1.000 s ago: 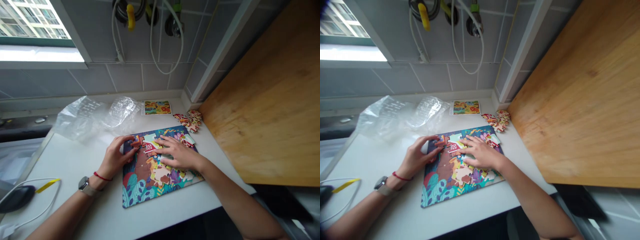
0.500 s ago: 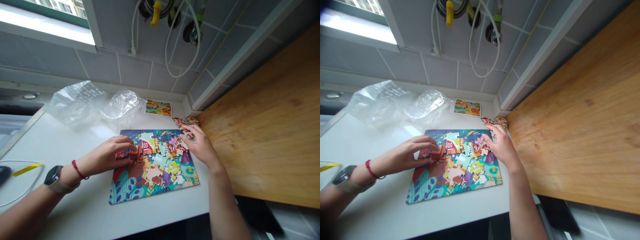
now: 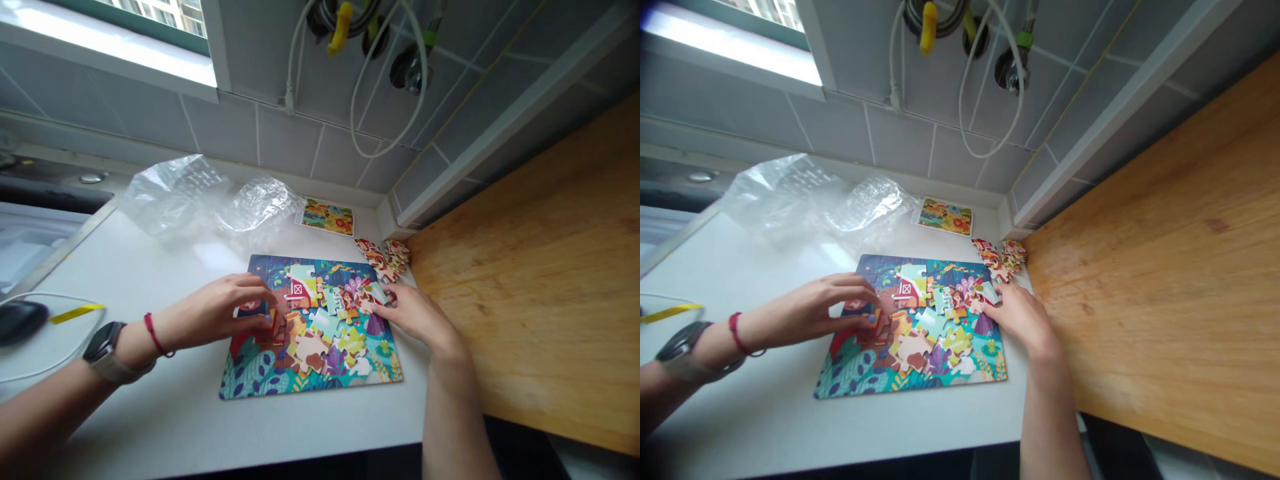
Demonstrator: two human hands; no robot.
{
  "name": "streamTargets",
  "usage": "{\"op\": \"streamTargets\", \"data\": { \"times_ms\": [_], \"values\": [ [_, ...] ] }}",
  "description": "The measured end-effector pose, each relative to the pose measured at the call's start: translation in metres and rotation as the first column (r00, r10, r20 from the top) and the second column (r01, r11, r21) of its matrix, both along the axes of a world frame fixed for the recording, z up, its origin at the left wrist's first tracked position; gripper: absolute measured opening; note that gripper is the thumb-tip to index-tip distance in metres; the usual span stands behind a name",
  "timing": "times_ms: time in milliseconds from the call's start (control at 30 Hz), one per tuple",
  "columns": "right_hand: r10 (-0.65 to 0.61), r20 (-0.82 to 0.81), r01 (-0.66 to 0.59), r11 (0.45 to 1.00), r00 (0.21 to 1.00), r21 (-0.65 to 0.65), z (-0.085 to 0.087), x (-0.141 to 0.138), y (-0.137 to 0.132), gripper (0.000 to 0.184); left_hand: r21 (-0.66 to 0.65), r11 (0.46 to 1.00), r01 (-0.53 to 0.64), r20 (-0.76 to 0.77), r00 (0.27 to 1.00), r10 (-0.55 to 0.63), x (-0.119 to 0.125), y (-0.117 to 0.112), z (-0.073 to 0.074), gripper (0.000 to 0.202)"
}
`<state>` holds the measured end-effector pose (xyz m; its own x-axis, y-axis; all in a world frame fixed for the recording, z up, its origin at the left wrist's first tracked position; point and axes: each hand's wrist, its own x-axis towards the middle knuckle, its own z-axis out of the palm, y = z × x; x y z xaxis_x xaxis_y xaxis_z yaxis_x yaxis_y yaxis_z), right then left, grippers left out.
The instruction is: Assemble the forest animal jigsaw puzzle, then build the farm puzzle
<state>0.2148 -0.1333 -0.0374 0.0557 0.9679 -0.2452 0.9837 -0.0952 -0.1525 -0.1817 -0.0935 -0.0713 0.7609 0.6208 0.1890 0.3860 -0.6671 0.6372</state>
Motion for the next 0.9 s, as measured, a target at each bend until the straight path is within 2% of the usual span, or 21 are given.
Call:
{"op": "streamTargets", "data": {
  "times_ms": [100,167,233,300,400,500,600,733,900],
  "values": [
    [0.029,-0.023,-0.028,0.997,0.999,0.073,0.007,0.003,0.000,0.042,0.094,0.991,-0.094,0.057,0.994,0.089,0.004,0.013,-0.009,0.021],
    [0.132,-0.116,-0.113,0.981,0.984,0.155,0.010,-0.006,0.001,0.045,0.141,0.974,-0.178,0.129,0.979,0.160,0.005,0.019,-0.019,0.021],
    [0.284,-0.258,-0.228,0.947,0.924,0.226,0.010,-0.026,0.003,0.048,0.155,0.953,-0.261,0.214,0.951,0.225,0.004,0.020,-0.027,0.021],
    [0.408,-0.381,-0.322,0.907,0.829,0.271,0.003,-0.053,0.004,0.049,0.144,0.942,-0.302,0.267,0.929,0.257,0.004,0.017,-0.033,0.020],
    [0.513,-0.436,-0.402,0.856,0.739,0.326,-0.013,-0.092,0.002,0.055,0.129,0.952,-0.276,0.265,0.935,0.236,0.003,0.011,-0.035,0.021],
    [0.565,-0.410,-0.424,0.818,0.716,0.387,-0.026,-0.112,0.001,0.061,0.137,0.963,-0.234,0.253,0.948,0.194,0.003,0.008,-0.029,0.024],
    [0.585,-0.391,-0.429,0.801,0.711,0.418,-0.032,-0.113,0.002,0.053,0.162,0.974,-0.157,0.198,0.972,0.124,0.001,0.009,-0.026,0.025],
    [0.605,-0.359,-0.446,0.782,0.711,0.435,-0.038,-0.107,0.005,0.042,0.220,0.975,-0.044,0.110,0.994,0.020,0.000,0.008,-0.032,0.030],
    [0.652,-0.302,-0.535,0.751,0.695,0.387,-0.052,-0.107,0.005,0.043,0.242,0.970,-0.030,0.087,0.996,0.009,0.000,0.007,-0.039,0.021]
  ]
}}
